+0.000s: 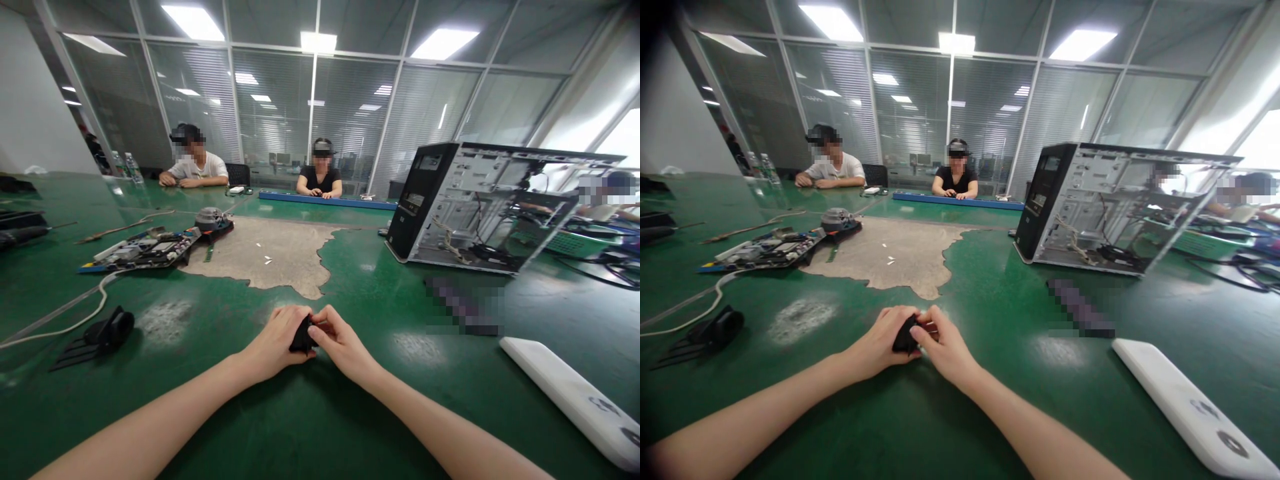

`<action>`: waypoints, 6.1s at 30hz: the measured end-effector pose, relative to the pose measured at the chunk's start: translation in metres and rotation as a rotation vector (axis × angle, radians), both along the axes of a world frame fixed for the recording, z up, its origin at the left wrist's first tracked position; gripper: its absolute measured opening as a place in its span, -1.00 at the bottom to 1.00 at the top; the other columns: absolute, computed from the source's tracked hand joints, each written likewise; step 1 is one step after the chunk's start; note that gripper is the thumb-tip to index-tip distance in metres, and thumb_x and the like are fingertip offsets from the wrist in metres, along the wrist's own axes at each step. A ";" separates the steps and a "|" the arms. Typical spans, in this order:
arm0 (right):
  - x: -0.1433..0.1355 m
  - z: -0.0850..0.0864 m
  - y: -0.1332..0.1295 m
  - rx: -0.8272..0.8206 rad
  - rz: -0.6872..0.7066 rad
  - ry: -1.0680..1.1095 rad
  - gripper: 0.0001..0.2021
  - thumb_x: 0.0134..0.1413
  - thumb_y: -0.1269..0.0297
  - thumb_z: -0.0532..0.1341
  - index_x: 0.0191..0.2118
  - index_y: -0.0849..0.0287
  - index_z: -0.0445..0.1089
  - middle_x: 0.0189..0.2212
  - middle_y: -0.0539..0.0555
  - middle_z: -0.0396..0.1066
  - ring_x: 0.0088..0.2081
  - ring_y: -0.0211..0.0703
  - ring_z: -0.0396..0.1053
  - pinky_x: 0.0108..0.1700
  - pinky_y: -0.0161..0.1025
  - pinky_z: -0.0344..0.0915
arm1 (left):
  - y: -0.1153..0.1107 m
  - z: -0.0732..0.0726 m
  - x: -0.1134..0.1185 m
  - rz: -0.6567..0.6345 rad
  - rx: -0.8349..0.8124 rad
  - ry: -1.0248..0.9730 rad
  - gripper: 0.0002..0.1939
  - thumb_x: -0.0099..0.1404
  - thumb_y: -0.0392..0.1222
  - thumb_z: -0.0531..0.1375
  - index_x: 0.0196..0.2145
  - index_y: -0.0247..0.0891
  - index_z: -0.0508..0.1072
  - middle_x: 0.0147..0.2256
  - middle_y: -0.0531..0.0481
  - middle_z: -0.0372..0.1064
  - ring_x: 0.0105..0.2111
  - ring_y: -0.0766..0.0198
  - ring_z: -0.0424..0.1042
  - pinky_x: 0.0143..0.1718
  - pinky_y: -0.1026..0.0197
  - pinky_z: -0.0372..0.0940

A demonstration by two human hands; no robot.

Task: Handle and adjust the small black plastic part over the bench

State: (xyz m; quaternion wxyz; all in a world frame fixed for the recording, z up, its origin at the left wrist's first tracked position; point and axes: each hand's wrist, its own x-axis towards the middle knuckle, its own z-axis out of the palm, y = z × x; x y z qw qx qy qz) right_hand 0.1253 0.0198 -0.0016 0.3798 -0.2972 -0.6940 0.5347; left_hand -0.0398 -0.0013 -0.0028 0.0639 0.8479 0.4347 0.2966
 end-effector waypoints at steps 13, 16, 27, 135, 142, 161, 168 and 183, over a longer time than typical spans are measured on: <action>0.000 0.003 -0.004 -0.073 0.045 -0.019 -0.80 -0.03 0.22 0.18 -0.29 0.14 0.16 -0.39 -0.03 0.25 -0.32 -0.22 0.30 -0.31 -0.25 0.31 | -0.002 0.004 0.000 0.001 -0.024 0.001 -0.48 0.05 -0.25 0.23 -0.08 -0.18 0.07 -0.16 -0.03 0.24 -0.12 0.12 0.23 -0.09 0.07 0.07; 0.000 0.004 -0.007 -0.032 0.036 0.004 -0.77 -0.07 0.25 0.21 -0.29 0.13 0.16 -0.33 -0.01 0.25 -0.26 -0.21 0.30 -0.23 -0.24 0.30 | -0.002 0.002 0.000 0.000 -0.027 -0.007 -0.48 0.05 -0.28 0.21 -0.06 -0.16 0.07 -0.16 -0.02 0.24 -0.13 0.13 0.23 -0.10 0.08 0.07; -0.003 0.003 0.003 -0.131 0.014 0.010 -0.76 -0.07 0.17 0.20 -0.30 0.16 0.18 -0.37 -0.01 0.25 -0.32 -0.22 0.30 -0.25 -0.21 0.28 | 0.000 0.001 -0.002 -0.001 -0.024 -0.003 -0.45 0.05 -0.23 0.24 -0.05 -0.16 0.05 -0.14 -0.02 0.24 -0.12 0.13 0.22 -0.09 0.08 0.06; 0.002 -0.001 -0.003 -0.044 0.045 0.027 -0.80 -0.03 0.21 0.19 -0.32 0.13 0.15 -0.34 -0.02 0.24 -0.28 -0.24 0.31 -0.26 -0.25 0.32 | 0.001 -0.001 -0.002 0.006 -0.016 0.023 -0.46 0.06 -0.23 0.21 -0.05 -0.17 0.04 -0.14 -0.03 0.23 -0.12 0.14 0.22 -0.07 0.08 0.02; -0.001 -0.004 0.000 -0.057 0.002 0.012 -0.77 -0.02 0.24 0.17 -0.24 0.12 0.14 -0.31 0.01 0.22 -0.31 -0.24 0.30 -0.33 -0.26 0.34 | 0.000 0.001 -0.001 0.008 -0.029 0.019 -0.51 0.07 -0.23 0.21 -0.08 -0.16 0.08 -0.19 0.00 0.23 -0.16 0.16 0.23 -0.11 0.10 0.05; -0.002 -0.004 0.000 -0.014 -0.023 -0.007 -0.82 0.00 0.27 0.16 -0.27 0.12 0.14 -0.31 0.00 0.22 -0.28 -0.24 0.30 -0.32 -0.27 0.33 | 0.002 -0.001 -0.001 0.021 -0.023 0.008 -0.48 0.05 -0.23 0.22 -0.07 -0.17 0.08 -0.18 -0.01 0.23 -0.15 0.15 0.23 -0.10 0.10 0.05; 0.003 -0.002 -0.005 0.091 0.050 -0.061 -0.82 0.02 0.31 0.15 -0.21 0.12 0.17 -0.28 0.01 0.25 -0.21 -0.22 0.30 -0.16 -0.20 0.31 | 0.001 -0.001 -0.002 0.007 -0.026 0.018 -0.46 0.04 -0.29 0.21 -0.05 -0.17 0.06 -0.15 -0.02 0.22 -0.12 0.15 0.22 -0.08 0.08 0.04; 0.002 0.001 -0.005 0.057 0.031 -0.093 -0.82 0.05 0.32 0.11 -0.19 0.12 0.16 -0.31 0.02 0.29 -0.27 -0.23 0.33 -0.21 -0.19 0.35 | 0.001 -0.001 -0.002 0.001 -0.030 0.017 -0.46 0.06 -0.24 0.21 -0.05 -0.17 0.05 -0.16 -0.02 0.22 -0.12 0.15 0.22 -0.07 0.08 0.04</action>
